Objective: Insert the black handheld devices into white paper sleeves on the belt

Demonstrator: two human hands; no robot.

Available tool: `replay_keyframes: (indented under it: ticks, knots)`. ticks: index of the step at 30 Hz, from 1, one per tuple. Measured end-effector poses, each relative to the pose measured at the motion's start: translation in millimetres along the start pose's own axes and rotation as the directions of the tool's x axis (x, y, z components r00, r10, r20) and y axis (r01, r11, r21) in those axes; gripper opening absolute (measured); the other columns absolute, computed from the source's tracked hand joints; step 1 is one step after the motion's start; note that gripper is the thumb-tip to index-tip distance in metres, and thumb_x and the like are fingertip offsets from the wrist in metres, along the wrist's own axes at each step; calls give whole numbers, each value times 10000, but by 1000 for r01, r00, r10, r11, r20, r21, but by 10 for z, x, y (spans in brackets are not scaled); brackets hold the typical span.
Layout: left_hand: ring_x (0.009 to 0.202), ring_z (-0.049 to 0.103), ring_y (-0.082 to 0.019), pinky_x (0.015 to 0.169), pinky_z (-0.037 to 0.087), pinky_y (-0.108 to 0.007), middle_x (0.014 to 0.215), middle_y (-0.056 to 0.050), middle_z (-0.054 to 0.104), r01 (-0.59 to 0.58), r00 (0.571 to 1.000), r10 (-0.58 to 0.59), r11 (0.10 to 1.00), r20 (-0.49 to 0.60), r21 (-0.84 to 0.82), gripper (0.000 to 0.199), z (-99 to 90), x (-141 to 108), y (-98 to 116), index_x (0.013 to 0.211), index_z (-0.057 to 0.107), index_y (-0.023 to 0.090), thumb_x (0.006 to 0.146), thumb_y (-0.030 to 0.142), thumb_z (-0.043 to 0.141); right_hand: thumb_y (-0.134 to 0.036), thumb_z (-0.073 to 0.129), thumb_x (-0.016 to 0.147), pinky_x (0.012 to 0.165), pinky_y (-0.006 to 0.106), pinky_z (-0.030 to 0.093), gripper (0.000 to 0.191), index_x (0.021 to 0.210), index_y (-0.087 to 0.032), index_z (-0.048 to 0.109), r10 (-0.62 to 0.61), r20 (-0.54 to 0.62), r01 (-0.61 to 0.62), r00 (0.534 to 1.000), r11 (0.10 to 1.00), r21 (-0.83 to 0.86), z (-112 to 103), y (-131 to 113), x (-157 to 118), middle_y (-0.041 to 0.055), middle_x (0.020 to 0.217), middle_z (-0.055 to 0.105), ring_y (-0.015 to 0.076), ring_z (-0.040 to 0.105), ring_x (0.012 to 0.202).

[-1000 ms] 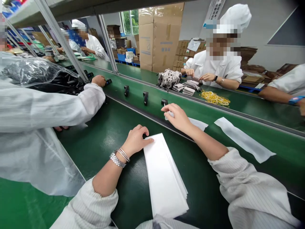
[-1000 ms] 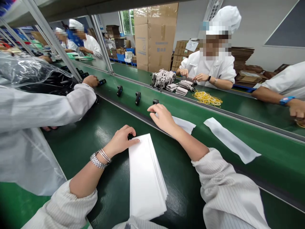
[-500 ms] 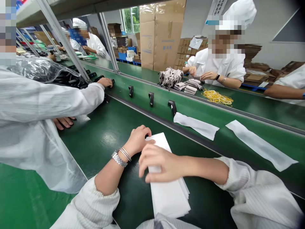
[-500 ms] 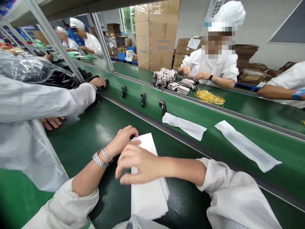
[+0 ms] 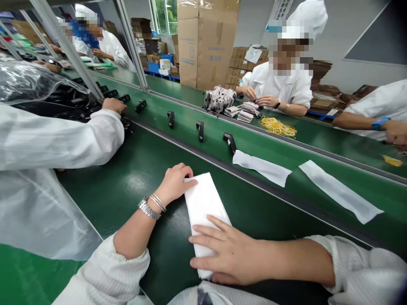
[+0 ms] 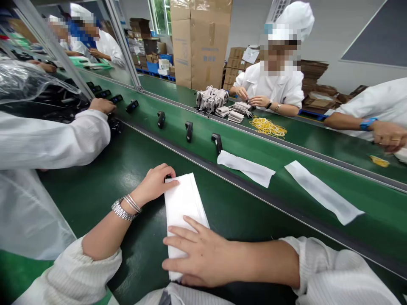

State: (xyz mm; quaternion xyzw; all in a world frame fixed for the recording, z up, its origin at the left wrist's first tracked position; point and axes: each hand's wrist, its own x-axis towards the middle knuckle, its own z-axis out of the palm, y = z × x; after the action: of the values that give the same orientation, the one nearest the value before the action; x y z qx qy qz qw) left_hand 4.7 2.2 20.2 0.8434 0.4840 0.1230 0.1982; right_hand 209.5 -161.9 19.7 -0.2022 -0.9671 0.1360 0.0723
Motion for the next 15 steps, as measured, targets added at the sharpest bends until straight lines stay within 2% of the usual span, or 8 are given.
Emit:
replay_keyframes:
  ticks: [2, 5, 7, 9, 10, 11, 13, 15]
  knots:
    - [972, 584, -248, 858, 377, -387, 971, -34, 607, -4, 1000, 4, 1000, -11, 10, 207, 15, 14, -22, 929, 623, 204, 869, 399, 590, -338, 482, 984, 1213, 555, 134, 399, 1363, -219, 521, 46, -44, -48, 998, 998, -43, 63, -25, 4, 130, 1485, 481, 271, 275, 1477]
    - [977, 587, -251, 842, 377, -378, 975, -35, 611, -8, 1000, 9, 1000, -28, 7, 219, 36, 34, -56, 954, 621, 205, 885, 406, 568, -370, 475, 989, 1217, 519, 160, 404, 1368, -237, 521, 60, -65, -64, 996, 996, -67, 80, -14, 37, 99, 1471, 499, 246, 311, 1455]
    - [945, 591, -238, 815, 378, -359, 960, -31, 614, -7, 999, 7, 1000, -43, -9, 191, 46, 40, -67, 929, 616, 204, 890, 380, 554, -426, 458, 988, 1217, 491, 177, 421, 1370, -261, 521, 81, -118, -91, 990, 992, -84, -20, 128, 74, 74, 1461, 509, 226, 344, 1432]
    - [887, 589, -214, 771, 380, -329, 926, -23, 612, -11, 997, 8, 999, -76, -39, 143, 53, 41, -65, 883, 606, 201, 890, 327, 539, -440, 442, 985, 1196, 489, 213, 415, 1347, -265, 542, 180, -258, -220, 949, 966, -133, -207, 447, 104, 82, 1433, 529, 234, 387, 1395]
    - [853, 584, -200, 746, 379, -314, 902, -19, 608, -19, 995, 14, 998, -95, -56, 125, 55, 40, -61, 853, 598, 199, 888, 297, 529, -418, 443, 981, 1170, 483, 255, 388, 1314, -261, 568, 288, -350, -359, 891, 920, -157, -318, 673, 108, 94, 1416, 536, 247, 415, 1366]
    - [821, 577, -187, 725, 378, -300, 878, -14, 603, -31, 993, 22, 997, -116, -72, 122, 56, 39, -55, 826, 590, 198, 888, 271, 516, -385, 450, 974, 1133, 488, 297, 378, 1301, -242, 575, 417, -432, -526, 799, 834, -168, -430, 930, 101, 118, 1416, 527, 272, 438, 1335]
    - [766, 560, -167, 693, 372, -281, 833, -8, 591, -55, 988, 41, 994, -151, -92, 156, 57, 39, -44, 781, 578, 195, 898, 245, 488, -362, 507, 932, 1051, 525, 353, 429, 1326, -195, 545, 644, -520, -805, 561, 570, -163, -618, 1489, 47, 178, 1404, 511, 345, 463, 1288]
    - [731, 547, -158, 673, 363, -273, 794, -7, 580, -68, 983, 51, 994, -177, -89, 211, 54, 42, -34, 745, 571, 190, 919, 252, 469, -379, 571, 884, 997, 552, 379, 528, 1356, -154, 495, 821, -464, -942, 334, 307, -137, -722, 2003, -48, 216, 1302, 566, 385, 516, 1218]
